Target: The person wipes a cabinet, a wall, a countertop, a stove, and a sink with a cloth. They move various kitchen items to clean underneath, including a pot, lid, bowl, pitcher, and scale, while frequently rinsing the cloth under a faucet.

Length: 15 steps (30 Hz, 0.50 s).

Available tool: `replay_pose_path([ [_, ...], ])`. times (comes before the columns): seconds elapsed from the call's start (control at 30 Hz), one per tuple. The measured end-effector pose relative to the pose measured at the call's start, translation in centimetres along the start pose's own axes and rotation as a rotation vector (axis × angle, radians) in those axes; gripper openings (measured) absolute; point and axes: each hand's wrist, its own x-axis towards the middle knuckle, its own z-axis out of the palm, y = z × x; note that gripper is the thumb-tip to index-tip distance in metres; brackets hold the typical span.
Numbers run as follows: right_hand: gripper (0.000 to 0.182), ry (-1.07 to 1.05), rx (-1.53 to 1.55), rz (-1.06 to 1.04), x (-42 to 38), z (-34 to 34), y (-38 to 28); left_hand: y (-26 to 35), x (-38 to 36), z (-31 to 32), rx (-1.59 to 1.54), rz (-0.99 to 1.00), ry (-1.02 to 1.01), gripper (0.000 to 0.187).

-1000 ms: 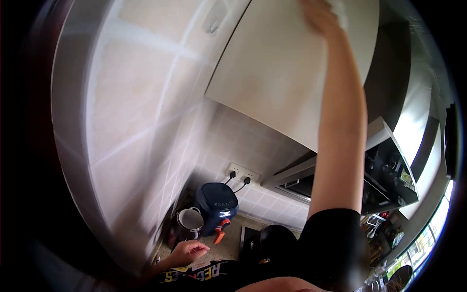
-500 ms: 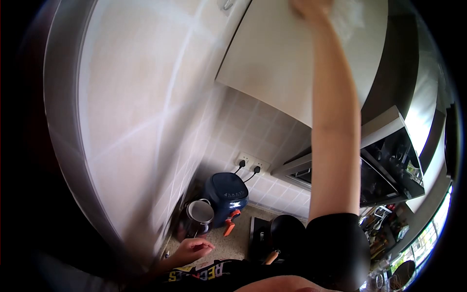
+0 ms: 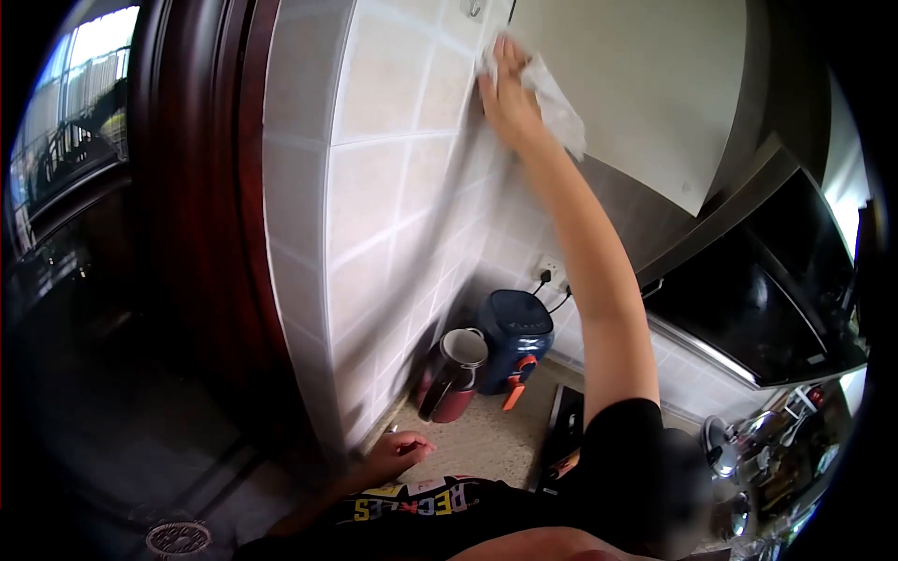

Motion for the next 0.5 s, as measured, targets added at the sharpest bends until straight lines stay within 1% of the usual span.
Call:
replay_pose_path([
  [0.07,0.059,0.117,0.649,0.431,4.4,-0.7,-2.0,-0.2,-1.3,0.0,0.062,-0.025,0.003,0.021],
  [0.1,0.059,0.118,0.664,0.435,4.9,-0.3,-3.5,0.1,-1.6,0.2,0.063,-0.023,0.021,0.021],
  [0.17,0.062,0.432,0.828,0.674,5.6,0.1,-6.5,-0.2,-2.3,0.5,0.014,-0.026,0.046,0.02],
  [0.23,0.063,0.365,0.92,0.626,3.1,0.0,-9.9,-0.1,-3.4,0.6,-0.02,-0.049,0.084,0.019],
  [0.3,0.063,0.308,0.742,0.404,-1.4,-1.6,-15.5,-0.3,-4.3,0.7,-0.043,-0.104,0.082,0.018],
  [0.33,0.063,0.278,0.726,0.267,-3.8,-2.7,-18.4,-0.9,-5.0,0.4,-0.034,-0.11,0.094,0.018],
  [0.37,0.062,0.179,0.761,0.161,-5.7,-3.5,-20.0,-1.7,-5.3,-0.1,-0.041,-0.138,0.091,0.017],
  [0.4,0.062,0.183,0.772,0.165,-5.7,-3.7,-20.2,-2.2,-5.8,-0.2,-0.049,-0.162,0.088,0.017],
  [0.43,0.061,0.142,0.73,0.048,-5.6,-3.9,-19.7,-1.9,-6.0,-0.3,-0.046,-0.169,0.149,0.017],
  [0.47,0.06,0.104,0.685,-0.07,-5.2,-4.3,-19.3,-1.5,-6.5,-0.4,-0.042,-0.175,0.158,0.017],
  [0.5,0.06,0.147,0.659,-0.164,-3.2,-4.2,-17.8,-1.1,-6.7,-0.5,-0.061,-0.206,0.178,0.017],
])
